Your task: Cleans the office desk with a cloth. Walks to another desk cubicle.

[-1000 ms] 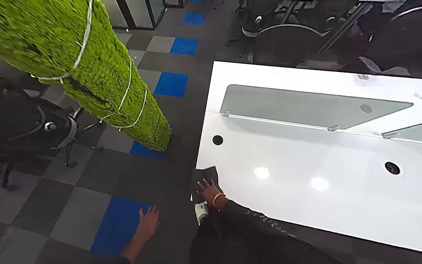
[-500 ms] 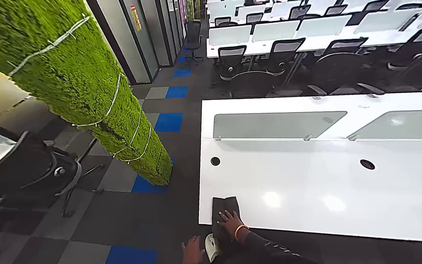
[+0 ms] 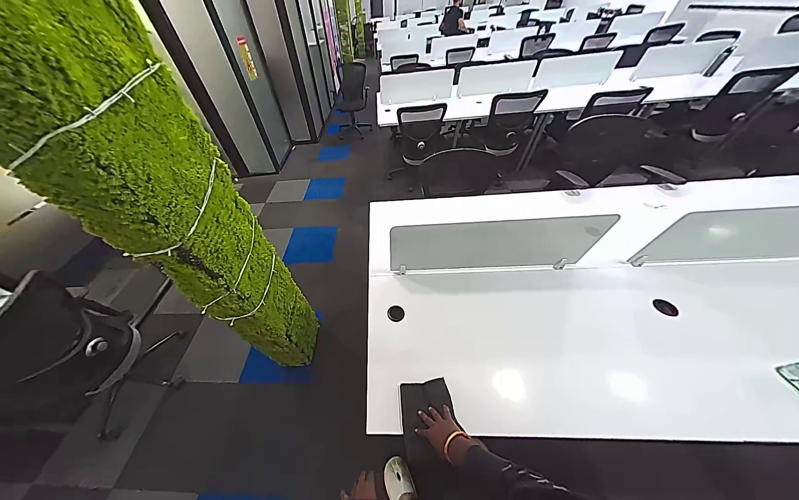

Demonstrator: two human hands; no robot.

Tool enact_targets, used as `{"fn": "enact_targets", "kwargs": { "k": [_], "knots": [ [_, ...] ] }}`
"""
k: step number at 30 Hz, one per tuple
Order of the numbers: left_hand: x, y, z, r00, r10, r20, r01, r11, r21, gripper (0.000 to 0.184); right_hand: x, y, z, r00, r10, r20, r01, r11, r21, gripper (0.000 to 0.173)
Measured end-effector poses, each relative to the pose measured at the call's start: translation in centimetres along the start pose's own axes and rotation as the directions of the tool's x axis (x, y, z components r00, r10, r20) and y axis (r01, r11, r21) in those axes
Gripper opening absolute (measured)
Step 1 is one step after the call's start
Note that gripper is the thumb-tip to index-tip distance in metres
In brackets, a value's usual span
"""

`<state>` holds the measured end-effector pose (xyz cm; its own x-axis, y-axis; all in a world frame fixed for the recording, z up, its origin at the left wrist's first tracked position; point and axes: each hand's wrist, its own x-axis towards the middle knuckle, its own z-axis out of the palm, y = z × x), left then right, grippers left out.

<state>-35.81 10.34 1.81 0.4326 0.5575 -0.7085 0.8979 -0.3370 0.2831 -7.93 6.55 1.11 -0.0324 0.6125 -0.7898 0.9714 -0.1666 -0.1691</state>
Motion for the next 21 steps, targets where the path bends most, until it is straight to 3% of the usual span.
{"fn": "enact_targets", "kwargs": {
  "k": [5, 9, 13, 21],
  "knots": [
    [1.8, 0.1, -0.1, 0.997, -0.072, -0.030, 0.075, 0.993, 0.096, 0.068, -0.3, 1.9, 0.8, 0.999, -0.025, -0.022, 0.026, 0.999, 0.048, 0.076],
    [2.6, 3.2, -0.5, 0.994, -0.104, -0.038, 0.109, 0.982, 0.152, 0.067, -1.4, 4.7, 1.7, 0.997, -0.063, -0.038, 0.066, 0.994, 0.087, 0.075],
    [3.2, 8.6, 0.0, 0.992, -0.125, -0.018, 0.126, 0.969, 0.211, 0.067, -2.6, 9.8, 2.5, 0.996, -0.074, -0.042, 0.078, 0.991, 0.111, 0.077],
    [4.7, 22.0, 2.2, 0.998, -0.063, -0.003, 0.063, 0.984, 0.166, 0.067, -7.3, 23.8, 7.4, 0.989, 0.018, -0.144, 0.011, 0.979, 0.202, 0.088]
  ]
}}
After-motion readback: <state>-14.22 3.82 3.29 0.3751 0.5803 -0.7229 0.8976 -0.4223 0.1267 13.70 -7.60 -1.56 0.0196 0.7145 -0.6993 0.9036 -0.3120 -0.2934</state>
